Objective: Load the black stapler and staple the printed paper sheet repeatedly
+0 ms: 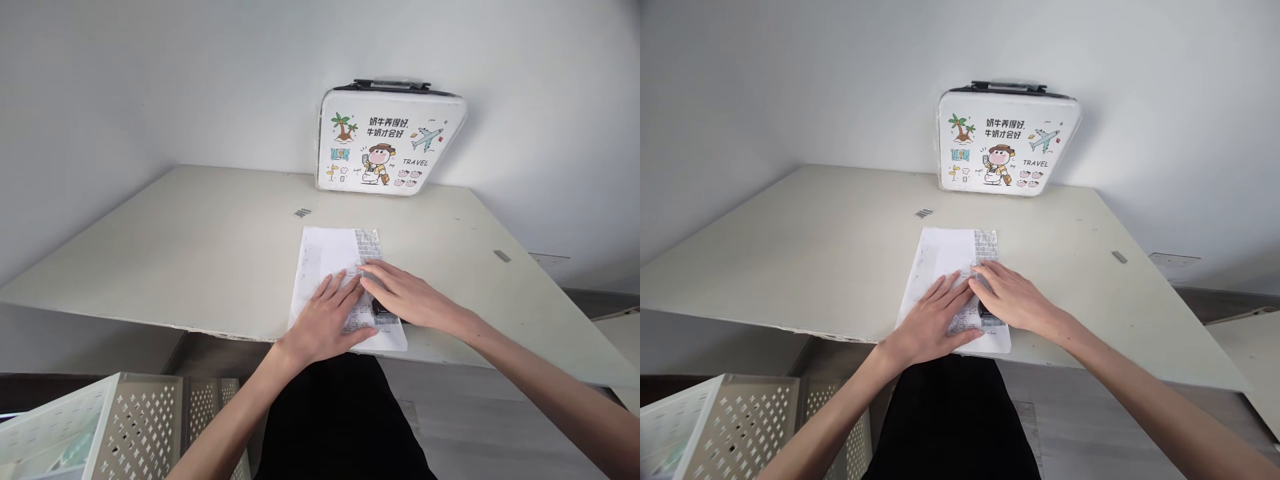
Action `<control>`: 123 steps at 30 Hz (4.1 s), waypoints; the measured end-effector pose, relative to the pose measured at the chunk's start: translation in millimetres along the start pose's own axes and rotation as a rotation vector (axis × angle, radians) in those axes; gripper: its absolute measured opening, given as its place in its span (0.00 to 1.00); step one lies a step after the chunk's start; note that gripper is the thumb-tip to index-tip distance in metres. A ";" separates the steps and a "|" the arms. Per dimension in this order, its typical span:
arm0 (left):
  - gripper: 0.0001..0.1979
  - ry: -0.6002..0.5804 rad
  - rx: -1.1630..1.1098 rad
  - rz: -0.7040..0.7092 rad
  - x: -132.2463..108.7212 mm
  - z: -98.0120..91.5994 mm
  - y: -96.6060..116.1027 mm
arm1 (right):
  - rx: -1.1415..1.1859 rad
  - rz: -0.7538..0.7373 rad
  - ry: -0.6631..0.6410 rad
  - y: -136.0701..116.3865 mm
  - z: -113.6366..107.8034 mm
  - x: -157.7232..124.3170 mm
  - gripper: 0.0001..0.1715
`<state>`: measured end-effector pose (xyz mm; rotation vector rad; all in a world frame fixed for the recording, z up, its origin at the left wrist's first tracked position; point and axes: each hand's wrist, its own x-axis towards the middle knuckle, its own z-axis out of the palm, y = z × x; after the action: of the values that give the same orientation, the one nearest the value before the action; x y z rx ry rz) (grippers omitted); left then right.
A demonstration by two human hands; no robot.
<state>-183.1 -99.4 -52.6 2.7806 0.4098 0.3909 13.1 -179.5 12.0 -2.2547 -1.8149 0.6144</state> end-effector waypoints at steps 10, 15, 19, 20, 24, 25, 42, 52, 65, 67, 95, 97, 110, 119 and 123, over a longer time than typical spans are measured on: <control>0.43 0.029 -0.008 0.014 0.0 2.9 -0.5 | 0.017 0.037 -0.010 -2.3 -1.4 -1.1 0.37; 0.43 0.007 0.001 0.002 0.1 2.8 0.2 | 0.002 0.047 -0.014 -3.4 -0.6 -0.3 0.37; 0.43 0.017 -0.007 -0.003 0.1 1.9 0.7 | -0.006 0.049 -0.016 -3.1 0.0 0.0 0.37; 0.43 0.016 -0.009 -0.003 0.2 1.6 0.8 | -0.010 0.046 -0.013 -3.2 0.4 0.0 0.37; 0.42 0.019 -0.013 0.003 0.1 2.1 0.5 | -0.046 0.029 0.008 -3.8 3.4 0.8 0.36; 0.42 0.027 -0.015 0.004 0.1 2.8 0.1 | -0.066 0.024 0.013 -3.9 4.5 1.3 0.36; 0.39 0.045 -0.009 0.025 0.3 -3.2 1.9 | -0.354 -0.117 0.137 -12.8 22.2 6.9 0.31; 0.40 0.090 0.015 0.028 -3.7 3.4 -4.3 | 0.023 -0.446 0.259 38.3 10.6 -32.5 0.21; 0.38 0.013 -0.018 0.025 -2.1 -12.6 -4.5 | 0.180 0.069 0.456 108.8 29.8 -84.2 0.20; 0.37 0.028 -0.021 0.002 -5.9 -20.6 -10.1 | 0.203 0.114 0.497 113.1 31.4 -88.7 0.21; 0.45 -0.138 0.021 -0.073 101.0 19.6 4.4 | 0.511 0.433 1.178 119.4 39.0 -89.8 0.25; 0.45 -0.155 0.008 -0.065 125.2 29.4 11.9 | 0.451 0.373 1.211 119.9 41.7 -88.6 0.25; 0.30 0.103 -0.365 -0.030 133.0 24.1 -22.6 | 0.405 0.116 0.955 124.8 38.3 -85.0 0.19; 0.20 0.266 -0.430 -0.277 60.0 -25.1 -78.6 | 0.594 -0.207 0.417 35.4 21.0 -21.4 0.13; 0.19 0.271 -0.416 -0.359 28.5 -31.9 -72.9 | 0.574 -0.280 0.284 6.0 28.9 0.5 0.12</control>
<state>-183.8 -15.6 -41.2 2.2018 0.7764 0.6782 6.2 -183.8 -16.4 -1.5899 -1.5269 0.6233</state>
